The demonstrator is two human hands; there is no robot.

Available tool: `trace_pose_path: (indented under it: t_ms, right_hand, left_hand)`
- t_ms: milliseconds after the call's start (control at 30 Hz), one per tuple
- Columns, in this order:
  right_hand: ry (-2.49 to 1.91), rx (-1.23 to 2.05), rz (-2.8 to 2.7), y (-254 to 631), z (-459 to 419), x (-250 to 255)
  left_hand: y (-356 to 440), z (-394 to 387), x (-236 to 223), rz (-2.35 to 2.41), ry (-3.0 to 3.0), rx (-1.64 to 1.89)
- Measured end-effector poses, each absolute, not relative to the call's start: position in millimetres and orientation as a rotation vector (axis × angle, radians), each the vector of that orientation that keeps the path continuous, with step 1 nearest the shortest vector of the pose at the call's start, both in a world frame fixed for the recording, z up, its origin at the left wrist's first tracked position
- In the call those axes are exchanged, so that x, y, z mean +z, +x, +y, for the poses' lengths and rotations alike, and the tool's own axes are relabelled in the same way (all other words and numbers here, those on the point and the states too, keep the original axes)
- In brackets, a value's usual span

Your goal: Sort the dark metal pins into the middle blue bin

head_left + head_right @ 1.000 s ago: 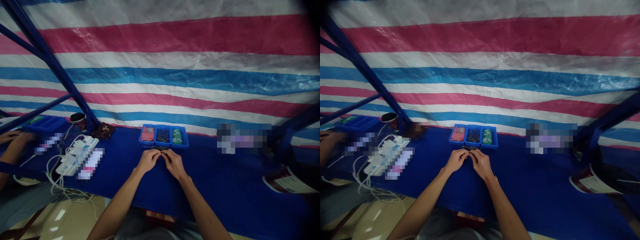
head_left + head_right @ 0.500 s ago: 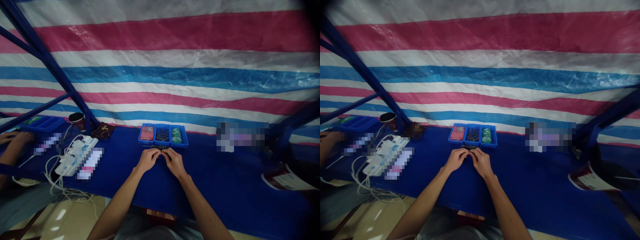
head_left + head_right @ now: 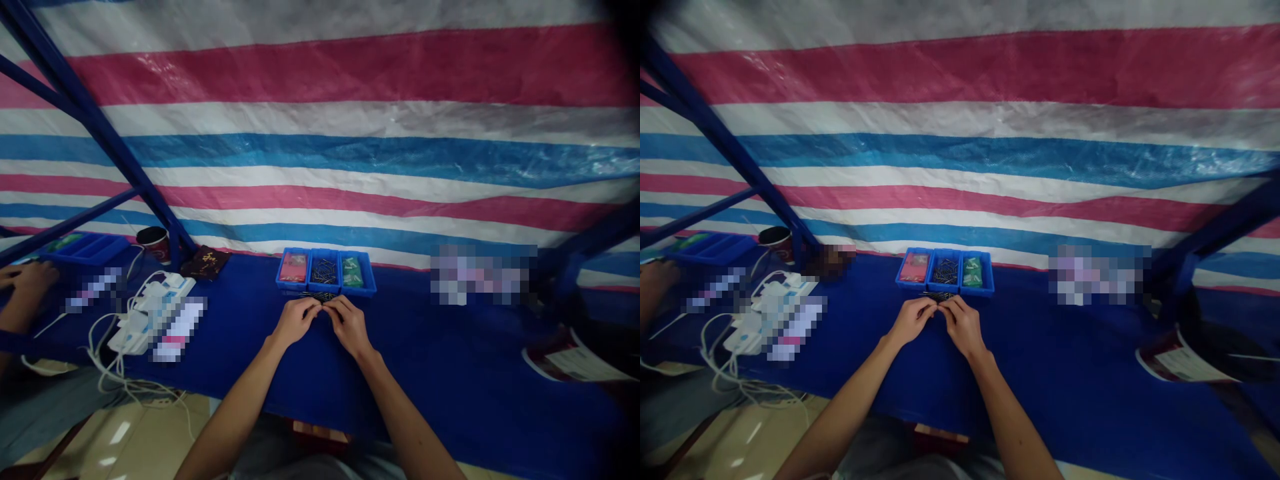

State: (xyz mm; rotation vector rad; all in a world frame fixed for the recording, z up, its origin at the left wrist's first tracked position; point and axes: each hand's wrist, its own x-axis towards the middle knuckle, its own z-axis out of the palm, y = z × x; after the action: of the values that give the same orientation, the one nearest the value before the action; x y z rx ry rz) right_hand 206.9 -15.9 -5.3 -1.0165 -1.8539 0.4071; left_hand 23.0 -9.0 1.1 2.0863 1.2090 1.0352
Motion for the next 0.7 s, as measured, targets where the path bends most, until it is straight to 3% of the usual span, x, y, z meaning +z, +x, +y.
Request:
trace_pose_path:
  t_ms: [700]
  right_hand:
    - [-1.020,0.470,-1.873,206.7,-15.9,-4.4]
  left_hand:
    - [23.4,-9.8,4.6,1.215,2.080,1.002]
